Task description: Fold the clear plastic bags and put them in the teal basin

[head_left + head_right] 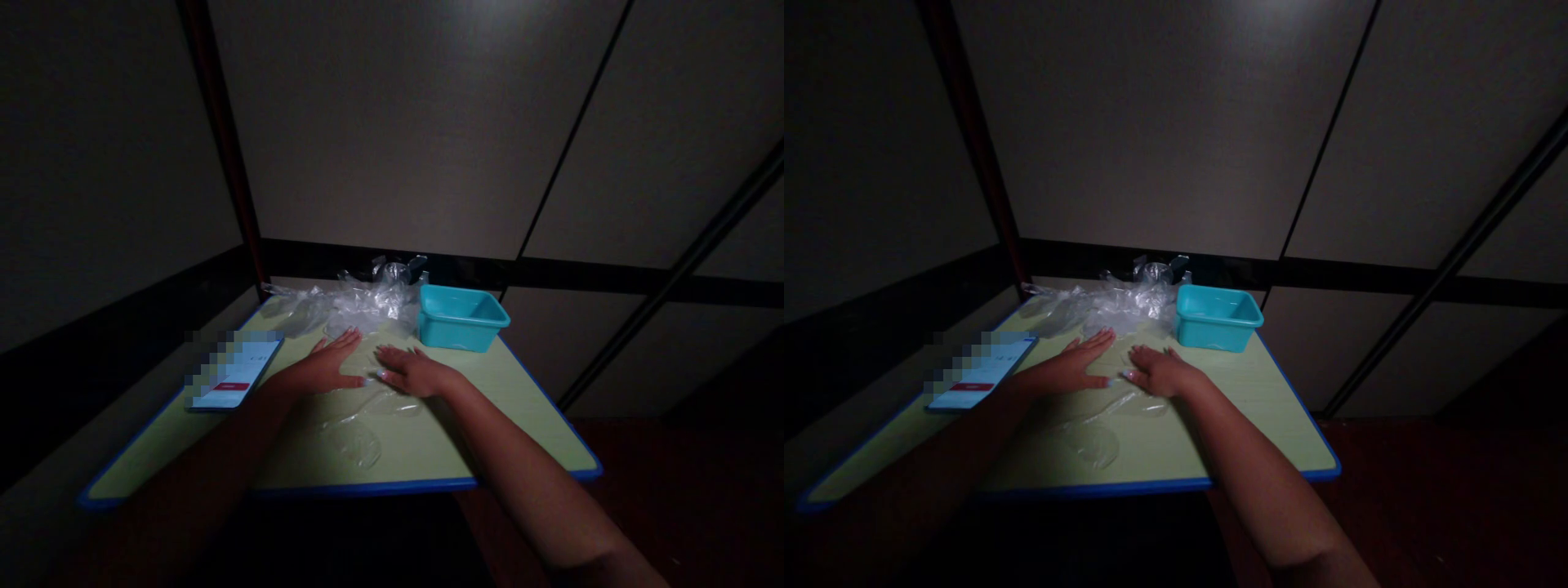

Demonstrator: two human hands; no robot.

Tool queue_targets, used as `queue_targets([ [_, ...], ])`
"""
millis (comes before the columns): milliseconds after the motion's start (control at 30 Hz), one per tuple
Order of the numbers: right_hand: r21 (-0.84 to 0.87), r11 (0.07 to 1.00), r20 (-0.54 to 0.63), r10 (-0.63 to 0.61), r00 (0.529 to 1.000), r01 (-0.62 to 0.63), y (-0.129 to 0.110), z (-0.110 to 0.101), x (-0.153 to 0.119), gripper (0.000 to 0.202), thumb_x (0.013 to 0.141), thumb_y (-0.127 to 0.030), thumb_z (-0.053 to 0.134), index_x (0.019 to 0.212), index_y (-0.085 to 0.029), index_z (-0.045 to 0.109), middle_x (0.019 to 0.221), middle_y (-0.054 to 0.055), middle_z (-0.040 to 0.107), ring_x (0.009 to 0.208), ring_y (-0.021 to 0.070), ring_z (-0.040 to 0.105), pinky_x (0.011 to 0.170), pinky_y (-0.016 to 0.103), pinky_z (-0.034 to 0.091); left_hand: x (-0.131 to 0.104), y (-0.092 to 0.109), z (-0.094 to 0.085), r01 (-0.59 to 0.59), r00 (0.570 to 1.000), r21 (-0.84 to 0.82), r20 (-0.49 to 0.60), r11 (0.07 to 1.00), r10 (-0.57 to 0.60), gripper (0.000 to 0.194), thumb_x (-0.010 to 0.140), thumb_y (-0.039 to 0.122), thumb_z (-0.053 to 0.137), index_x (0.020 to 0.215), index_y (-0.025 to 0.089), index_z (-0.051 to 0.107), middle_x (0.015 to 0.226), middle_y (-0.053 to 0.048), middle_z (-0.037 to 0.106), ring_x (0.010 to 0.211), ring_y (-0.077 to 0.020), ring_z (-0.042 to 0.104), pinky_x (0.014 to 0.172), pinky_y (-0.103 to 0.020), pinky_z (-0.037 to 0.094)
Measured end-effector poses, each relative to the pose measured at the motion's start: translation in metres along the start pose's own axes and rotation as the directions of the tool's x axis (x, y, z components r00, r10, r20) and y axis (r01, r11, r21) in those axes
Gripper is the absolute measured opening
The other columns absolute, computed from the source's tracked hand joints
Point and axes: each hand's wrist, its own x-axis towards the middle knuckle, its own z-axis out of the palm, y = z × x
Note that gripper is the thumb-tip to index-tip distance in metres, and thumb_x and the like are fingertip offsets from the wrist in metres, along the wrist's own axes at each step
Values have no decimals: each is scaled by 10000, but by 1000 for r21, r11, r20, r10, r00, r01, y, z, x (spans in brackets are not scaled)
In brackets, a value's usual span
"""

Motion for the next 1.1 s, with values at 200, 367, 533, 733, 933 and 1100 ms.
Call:
queue_targets([
  [200,-83,978,165,203,965,-192,1,-2,-2,675,925,-511,284,1480,-193,69,1532,85,37,1411,240,46,1088,571,76,-3,4,4,8,990,22,142,1000,-11,1075,662,696,539,1477,187,57,1525,-169,-15,1405,-324,3,1073,-574,47],
  [367,-124,975,101,195,976,-182,0,1,-1,657,917,-541,269,1477,-250,89,1536,71,-8,1410,258,-10,1062,610,30,-2,7,0,18,1000,-59,-4,998,-19,869,769,623,450,1454,154,195,1531,-152,113,1405,-297,105,1092,-538,57],
  [533,-90,993,183,95,978,-80,-14,-2,-8,915,781,-649,483,1471,-284,6,1526,77,-105,1396,303,-90,1045,626,8,6,2,-8,-89,866,-352,-490,932,-102,492,838,523,363,1054,144,589,1144,-122,609,1089,-231,537,950,-339,393],
  [733,-128,988,295,123,948,-88,-16,-10,-11,1093,661,-599,665,1464,-295,-10,1518,86,-151,1390,318,-121,1035,644,21,1,-1,-13,129,966,-650,-88,749,-243,524,795,661,347,597,192,473,490,31,439,415,-105,403,435,-235,335],
  [933,-143,985,347,143,927,-98,-4,-16,-12,1203,568,-609,725,1465,-286,-9,1514,104,-165,1379,346,-143,1031,651,-2,-2,3,-12,183,983,-566,94,804,-157,522,731,679,462,572,185,519,449,29,450,371,-107,392,396,-234,294],
  [1100,-31,999,160,10,987,-5,-12,-8,-10,999,718,-701,527,1473,-277,30,1527,91,-109,1395,309,-95,1051,616,-18,5,3,-9,51,951,-769,-158,638,-266,499,766,622,474,539,178,478,440,44,408,371,-78,349,396,-208,268],
])
